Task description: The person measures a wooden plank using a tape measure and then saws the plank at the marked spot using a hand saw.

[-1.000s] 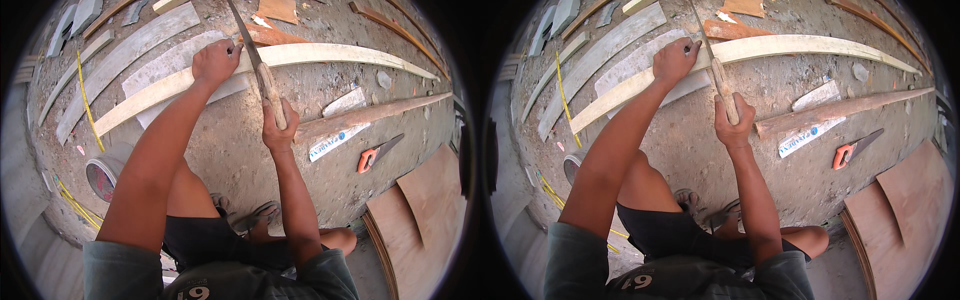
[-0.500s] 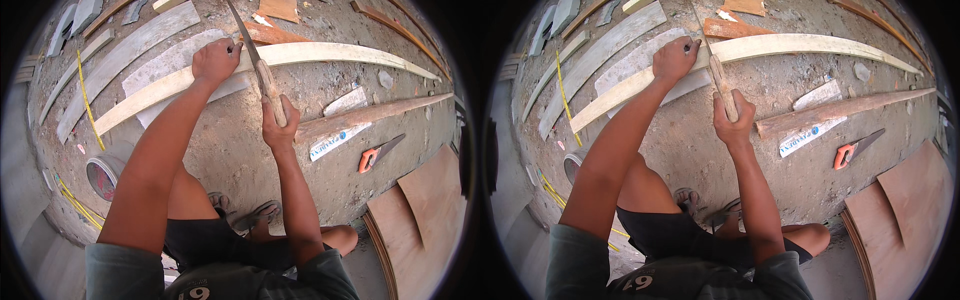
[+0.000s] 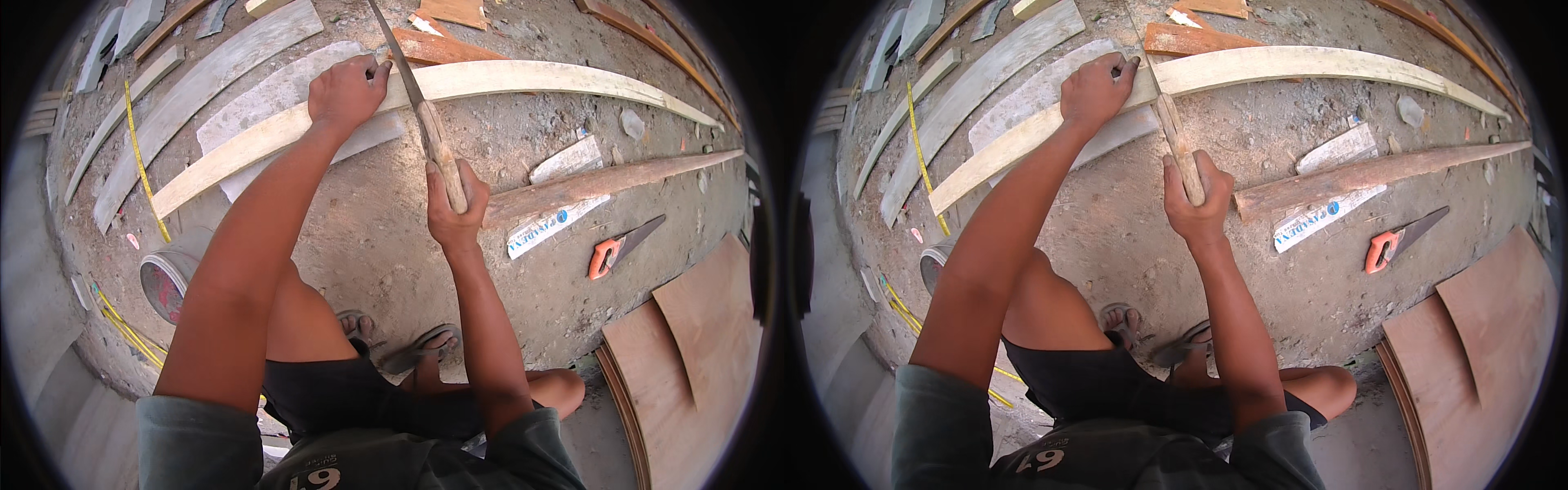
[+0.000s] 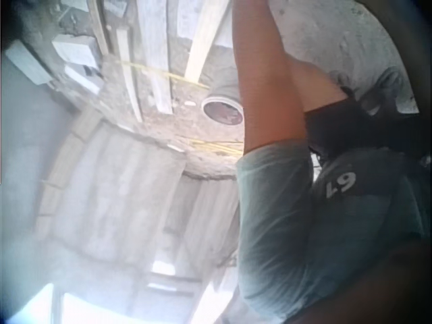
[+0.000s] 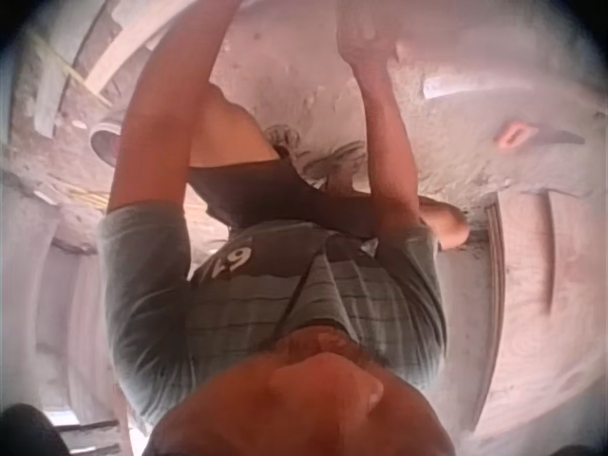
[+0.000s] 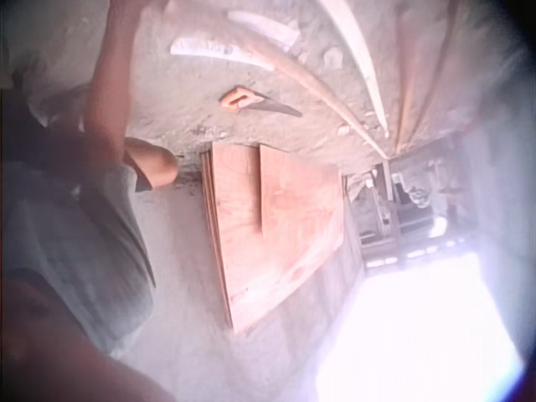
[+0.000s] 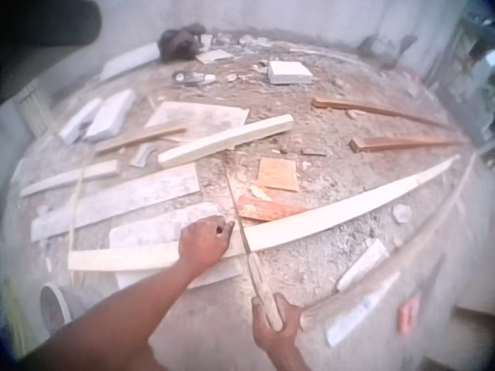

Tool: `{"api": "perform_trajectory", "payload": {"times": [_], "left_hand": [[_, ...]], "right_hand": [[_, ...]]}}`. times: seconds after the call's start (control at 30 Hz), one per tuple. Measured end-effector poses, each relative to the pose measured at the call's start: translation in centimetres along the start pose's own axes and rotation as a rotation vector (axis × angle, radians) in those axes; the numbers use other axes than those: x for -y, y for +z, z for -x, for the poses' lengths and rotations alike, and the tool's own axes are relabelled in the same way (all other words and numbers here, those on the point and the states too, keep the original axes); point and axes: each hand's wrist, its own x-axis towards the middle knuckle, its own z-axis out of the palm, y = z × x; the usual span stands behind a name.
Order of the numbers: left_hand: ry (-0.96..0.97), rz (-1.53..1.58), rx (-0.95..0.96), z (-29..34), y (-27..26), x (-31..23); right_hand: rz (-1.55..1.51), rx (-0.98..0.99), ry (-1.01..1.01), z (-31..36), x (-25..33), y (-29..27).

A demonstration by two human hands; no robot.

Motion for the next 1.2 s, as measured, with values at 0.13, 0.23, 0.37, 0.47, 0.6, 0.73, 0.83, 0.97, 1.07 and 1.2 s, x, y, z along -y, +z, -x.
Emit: {"api": "perform_trajectory", "payload": {"times": [0.13,0.23,0.37,0.47,0.6,0.73,0.83,0.97,1.07,1.2], "left_hand": [[-0.034,-0.038,-0.013,0.0,-0.7,1.3],[0.015,0.0,-0.04,0.2,-0.2,1.0],[0.007,-0.017,-0.008,0.1,0.0,-1.0],[0.006,-0.05,-0.009,0.0,0.1,0.0],[-0.006,-0.062,-0.036,-0.2,-0.2,1.3],[-0.008,-0.044,-0.023,0.0,-0.3,0.9],[0.023,-0.003,-0.029,-0.4,0.9,-0.9],[0.006,-0.012,-0.051,-0.2,0.6,1.2],[-0.006,-0.029,-0.064,0.0,0.1,1.4],[0.012,-0.012,-0.055,-0.2,0.0,0.7]], "right_hand": [[0.123,0.081,0.129,12.3,2.1,-8.4],[0.178,0.106,0.11,11.8,2.3,-9.2],[0.066,-0.039,-0.028,0.3,0.1,-1.4],[-0.051,-0.086,-0.019,-0.2,0.6,0.7],[0.081,0.007,0.09,12.9,1.4,-7.2],[0.037,-0.021,0.106,10.7,1.6,-5.9],[0.035,-0.117,-0.042,-0.7,0.3,0.0],[-0.032,-0.074,0.043,1.8,1.0,0.1],[0.083,0.037,0.129,12.7,2.3,-7.1],[0.07,-0.02,0.035,9.6,0.6,-5.0]]}}
